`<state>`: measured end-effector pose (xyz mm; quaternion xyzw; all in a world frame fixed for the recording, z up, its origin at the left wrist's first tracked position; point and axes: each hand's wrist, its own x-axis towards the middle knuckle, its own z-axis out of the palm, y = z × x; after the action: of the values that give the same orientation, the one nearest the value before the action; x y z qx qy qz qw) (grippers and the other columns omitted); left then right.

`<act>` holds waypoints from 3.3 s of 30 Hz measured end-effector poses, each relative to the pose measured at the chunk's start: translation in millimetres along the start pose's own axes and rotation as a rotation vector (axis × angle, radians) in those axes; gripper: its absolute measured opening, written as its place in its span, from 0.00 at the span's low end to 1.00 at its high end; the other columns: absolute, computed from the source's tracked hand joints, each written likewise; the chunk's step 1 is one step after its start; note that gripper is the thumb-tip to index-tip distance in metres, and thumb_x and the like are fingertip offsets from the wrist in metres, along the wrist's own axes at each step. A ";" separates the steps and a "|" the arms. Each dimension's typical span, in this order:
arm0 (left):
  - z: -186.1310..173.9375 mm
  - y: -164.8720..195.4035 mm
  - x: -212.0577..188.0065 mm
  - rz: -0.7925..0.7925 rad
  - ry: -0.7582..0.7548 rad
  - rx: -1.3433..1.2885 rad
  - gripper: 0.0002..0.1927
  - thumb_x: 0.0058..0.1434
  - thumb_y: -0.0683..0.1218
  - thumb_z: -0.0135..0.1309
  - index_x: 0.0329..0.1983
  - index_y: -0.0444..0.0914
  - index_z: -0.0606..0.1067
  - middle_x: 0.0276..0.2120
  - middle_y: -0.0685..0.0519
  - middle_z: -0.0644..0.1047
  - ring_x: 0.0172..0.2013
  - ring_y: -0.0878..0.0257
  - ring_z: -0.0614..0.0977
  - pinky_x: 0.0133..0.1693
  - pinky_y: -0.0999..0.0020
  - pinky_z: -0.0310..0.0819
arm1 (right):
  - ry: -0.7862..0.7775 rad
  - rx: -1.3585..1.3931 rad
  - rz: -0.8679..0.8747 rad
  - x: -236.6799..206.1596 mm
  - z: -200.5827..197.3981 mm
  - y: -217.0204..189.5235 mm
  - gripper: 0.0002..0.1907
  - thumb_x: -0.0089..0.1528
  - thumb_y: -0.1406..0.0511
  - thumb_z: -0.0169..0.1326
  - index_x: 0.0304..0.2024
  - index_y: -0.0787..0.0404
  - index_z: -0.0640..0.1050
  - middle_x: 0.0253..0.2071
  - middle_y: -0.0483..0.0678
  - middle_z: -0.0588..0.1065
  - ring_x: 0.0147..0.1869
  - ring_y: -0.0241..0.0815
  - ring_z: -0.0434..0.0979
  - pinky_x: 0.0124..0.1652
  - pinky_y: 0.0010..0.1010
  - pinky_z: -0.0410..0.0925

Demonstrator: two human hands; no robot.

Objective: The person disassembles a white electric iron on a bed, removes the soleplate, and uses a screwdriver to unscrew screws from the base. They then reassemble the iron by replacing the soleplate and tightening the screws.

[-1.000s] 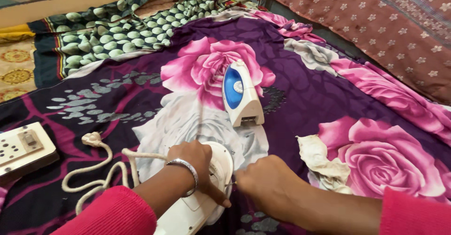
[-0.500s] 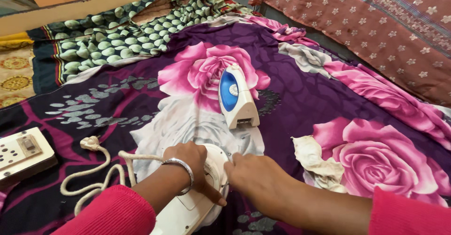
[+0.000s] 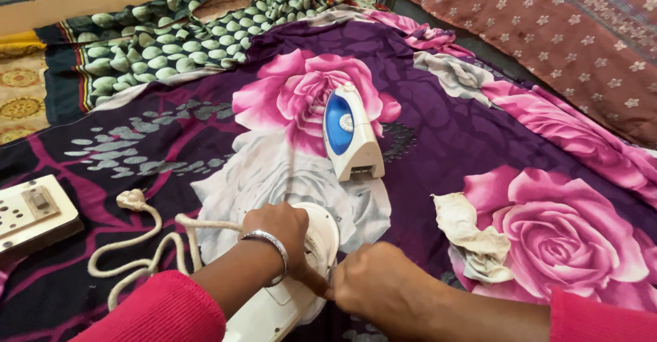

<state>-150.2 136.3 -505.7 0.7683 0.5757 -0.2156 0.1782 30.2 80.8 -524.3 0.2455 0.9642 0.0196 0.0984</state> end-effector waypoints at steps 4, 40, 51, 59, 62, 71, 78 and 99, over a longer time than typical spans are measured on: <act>0.7 -1.2 -0.3 0.012 -0.018 0.006 0.59 0.21 0.80 0.69 0.49 0.35 0.80 0.46 0.49 0.83 0.48 0.54 0.85 0.49 0.63 0.80 | -0.057 0.191 0.390 8.1 -7.8 16.0 0.04 0.54 0.65 0.60 0.26 0.59 0.81 0.30 0.57 0.79 0.39 0.58 0.82 0.37 0.48 0.73; -2.4 -2.9 -8.2 0.032 -0.004 0.003 0.55 0.23 0.79 0.70 0.47 0.37 0.81 0.43 0.50 0.83 0.46 0.55 0.85 0.47 0.63 0.80 | -0.143 0.336 0.326 7.8 -17.4 13.6 0.05 0.52 0.68 0.57 0.24 0.63 0.81 0.25 0.61 0.77 0.33 0.63 0.80 0.33 0.49 0.72; -2.5 -0.4 -11.5 0.013 -0.006 0.009 0.57 0.25 0.78 0.71 0.50 0.35 0.78 0.45 0.48 0.82 0.46 0.54 0.85 0.46 0.59 0.82 | -0.172 0.711 0.961 35.7 -30.4 6.6 0.13 0.54 0.64 0.60 0.32 0.70 0.82 0.34 0.65 0.79 0.42 0.61 0.84 0.43 0.48 0.75; 0.8 -12.7 -0.1 0.033 -0.015 -0.051 0.56 0.25 0.77 0.70 0.52 0.38 0.79 0.48 0.48 0.81 0.49 0.53 0.84 0.52 0.60 0.79 | -0.136 0.662 0.794 18.2 -4.9 22.2 0.16 0.57 0.59 0.59 0.32 0.69 0.83 0.32 0.65 0.80 0.41 0.59 0.83 0.41 0.43 0.72; 1.1 -36.9 14.8 0.090 -0.040 -0.150 0.60 0.25 0.75 0.70 0.59 0.37 0.76 0.51 0.45 0.81 0.50 0.53 0.84 0.54 0.61 0.79 | -0.209 0.857 0.722 0.3 1.3 59.3 0.21 0.63 0.54 0.54 0.36 0.66 0.84 0.28 0.56 0.79 0.31 0.46 0.78 0.32 0.36 0.68; 12.1 -91.2 25.8 0.264 -0.267 -1.006 0.55 0.33 0.59 0.71 0.69 0.45 0.70 0.51 0.47 0.83 0.50 0.59 0.85 0.55 0.65 0.77 | -0.052 1.806 1.192 -18.5 14.0 68.7 0.14 0.68 0.57 0.45 0.43 0.61 0.73 0.28 0.48 0.75 0.23 0.32 0.68 0.20 0.23 0.62; 19.6 -94.0 41.5 0.348 -0.321 -1.277 0.50 0.41 0.52 0.70 0.71 0.43 0.68 0.52 0.49 0.83 0.50 0.61 0.84 0.53 0.65 0.78 | 0.217 2.231 0.973 -3.1 8.9 57.4 0.12 0.59 0.67 0.62 0.43 0.63 0.78 0.28 0.41 0.73 0.25 0.25 0.68 0.17 0.13 0.53; 4.6 -113.2 48.1 0.359 -0.152 -0.833 0.57 0.33 0.62 0.72 0.70 0.43 0.69 0.51 0.51 0.83 0.51 0.61 0.85 0.55 0.69 0.76 | 0.245 2.003 1.037 31.0 36.4 37.1 0.15 0.55 0.66 0.67 0.43 0.62 0.81 0.27 0.40 0.75 0.21 0.25 0.65 0.19 0.17 0.55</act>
<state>-247.8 203.8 -538.2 0.7010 0.4562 0.0125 0.5481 28.2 127.8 -562.4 0.5799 0.3315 -0.6983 -0.2573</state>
